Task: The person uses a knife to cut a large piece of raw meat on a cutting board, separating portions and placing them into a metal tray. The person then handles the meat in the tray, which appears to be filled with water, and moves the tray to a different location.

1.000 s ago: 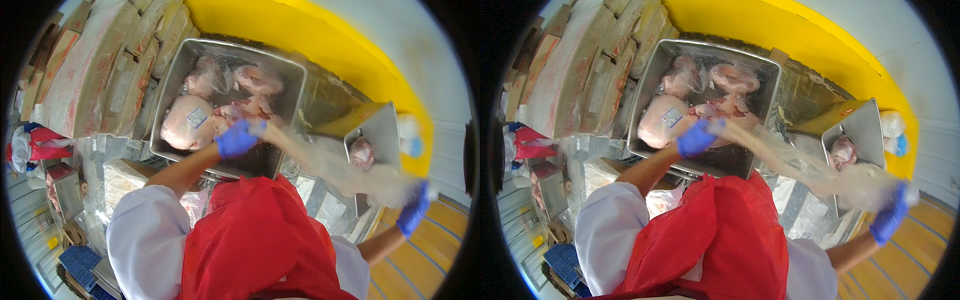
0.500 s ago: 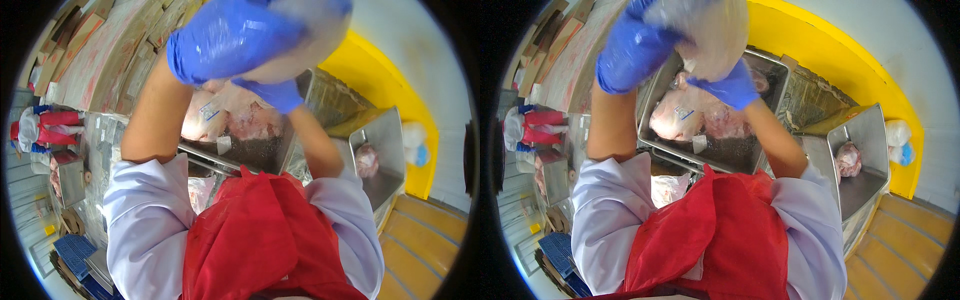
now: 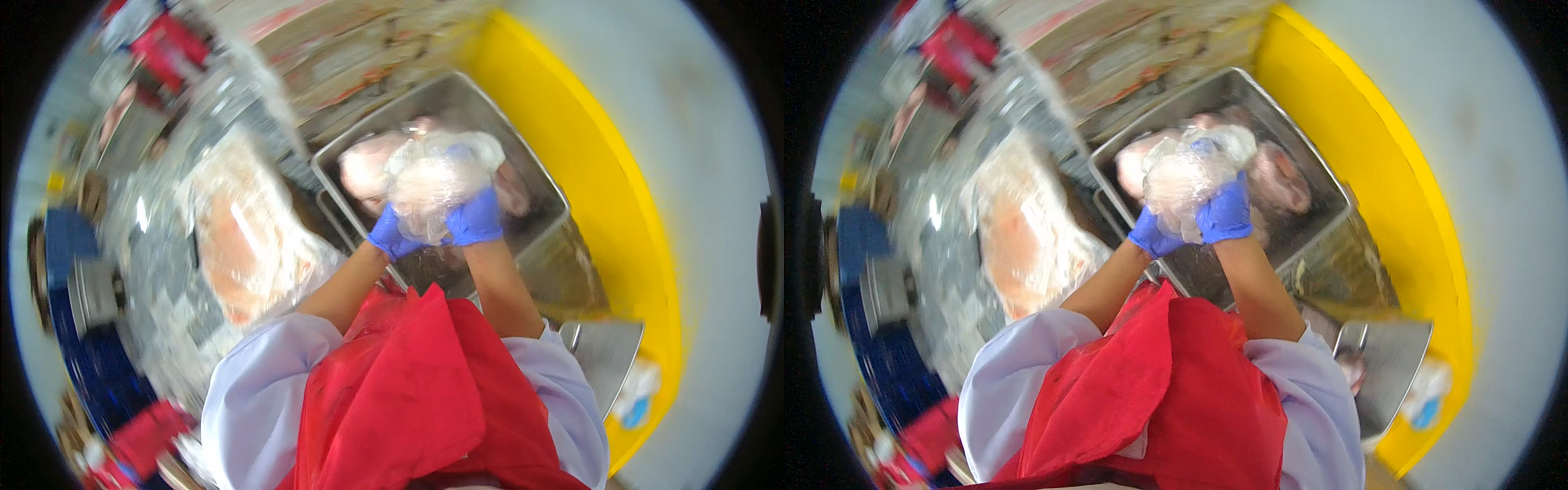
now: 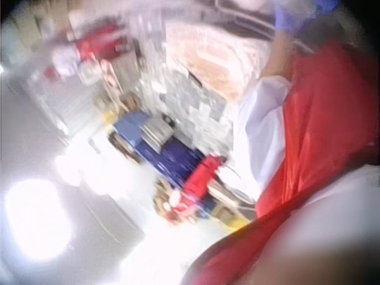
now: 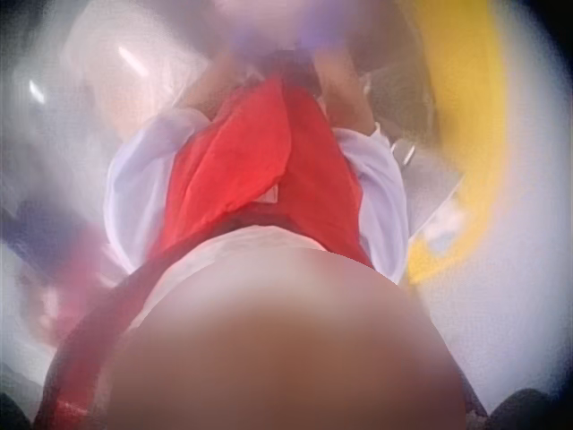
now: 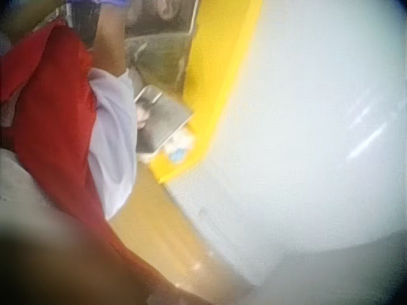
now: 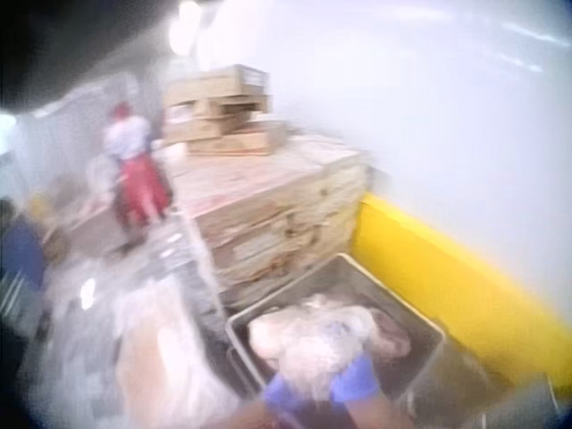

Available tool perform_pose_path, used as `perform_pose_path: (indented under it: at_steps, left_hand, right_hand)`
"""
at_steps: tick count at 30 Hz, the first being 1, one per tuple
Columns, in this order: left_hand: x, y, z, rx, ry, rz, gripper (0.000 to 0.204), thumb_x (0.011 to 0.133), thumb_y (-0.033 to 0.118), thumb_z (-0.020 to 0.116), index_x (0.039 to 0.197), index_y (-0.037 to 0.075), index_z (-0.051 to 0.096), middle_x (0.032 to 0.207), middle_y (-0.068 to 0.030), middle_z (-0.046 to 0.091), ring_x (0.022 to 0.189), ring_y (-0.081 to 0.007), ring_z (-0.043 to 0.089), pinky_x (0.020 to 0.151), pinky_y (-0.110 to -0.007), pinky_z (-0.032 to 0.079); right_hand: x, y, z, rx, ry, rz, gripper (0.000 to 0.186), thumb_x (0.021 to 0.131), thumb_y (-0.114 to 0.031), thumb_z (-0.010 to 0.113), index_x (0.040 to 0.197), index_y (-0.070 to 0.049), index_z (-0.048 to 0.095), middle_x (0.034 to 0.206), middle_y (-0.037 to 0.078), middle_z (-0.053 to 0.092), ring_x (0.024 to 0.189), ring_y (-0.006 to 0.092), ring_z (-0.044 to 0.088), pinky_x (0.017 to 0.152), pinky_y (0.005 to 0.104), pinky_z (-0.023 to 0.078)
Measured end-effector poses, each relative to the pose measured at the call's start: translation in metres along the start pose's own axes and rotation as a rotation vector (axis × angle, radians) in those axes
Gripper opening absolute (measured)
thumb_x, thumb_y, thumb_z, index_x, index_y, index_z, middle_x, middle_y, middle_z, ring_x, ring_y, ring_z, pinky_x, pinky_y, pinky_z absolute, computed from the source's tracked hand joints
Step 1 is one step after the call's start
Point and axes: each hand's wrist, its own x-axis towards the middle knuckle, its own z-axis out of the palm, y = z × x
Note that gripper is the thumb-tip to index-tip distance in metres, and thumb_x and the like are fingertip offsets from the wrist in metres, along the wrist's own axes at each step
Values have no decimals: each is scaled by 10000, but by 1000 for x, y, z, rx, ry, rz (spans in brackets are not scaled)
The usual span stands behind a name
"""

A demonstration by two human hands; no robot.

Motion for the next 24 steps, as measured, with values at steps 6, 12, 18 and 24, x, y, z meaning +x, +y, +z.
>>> perform_pose_path:
  at_steps: [6,12,18,24]
  left_hand:
    - [-121,-10,-3,353,133,393,517,1020,360,425,1443,67,377,1411,-129,494,1219,-271,534,1051,-432,445]
    - [-275,-71,-29,-228,303,528,511,1010,370,408,1417,61,413,1378,-143,527,1167,-279,577,947,-437,518]
    - [-407,-121,-36,-168,631,942,492,995,368,425,1365,46,467,1323,-142,574,1142,-276,593,887,-418,549]
    - [-546,-147,-43,-474,1014,1221,447,911,317,561,1317,146,481,1206,-124,584,1018,-283,597,766,-433,546]
  right_hand:
    - [-47,39,68,698,68,651,427,1012,-275,421,1342,-11,481,1371,173,515,1244,313,517,1092,457,402]
    - [-125,79,45,-148,-194,1070,419,956,-301,599,1266,-20,568,1238,126,608,1044,219,611,898,378,525]
    - [-165,52,14,-962,-656,1127,249,896,-259,704,1023,-46,719,886,4,685,750,92,607,659,243,491]
    - [-147,100,5,-727,-210,1136,337,933,-246,631,1226,-80,628,1013,41,691,779,124,623,671,247,478]
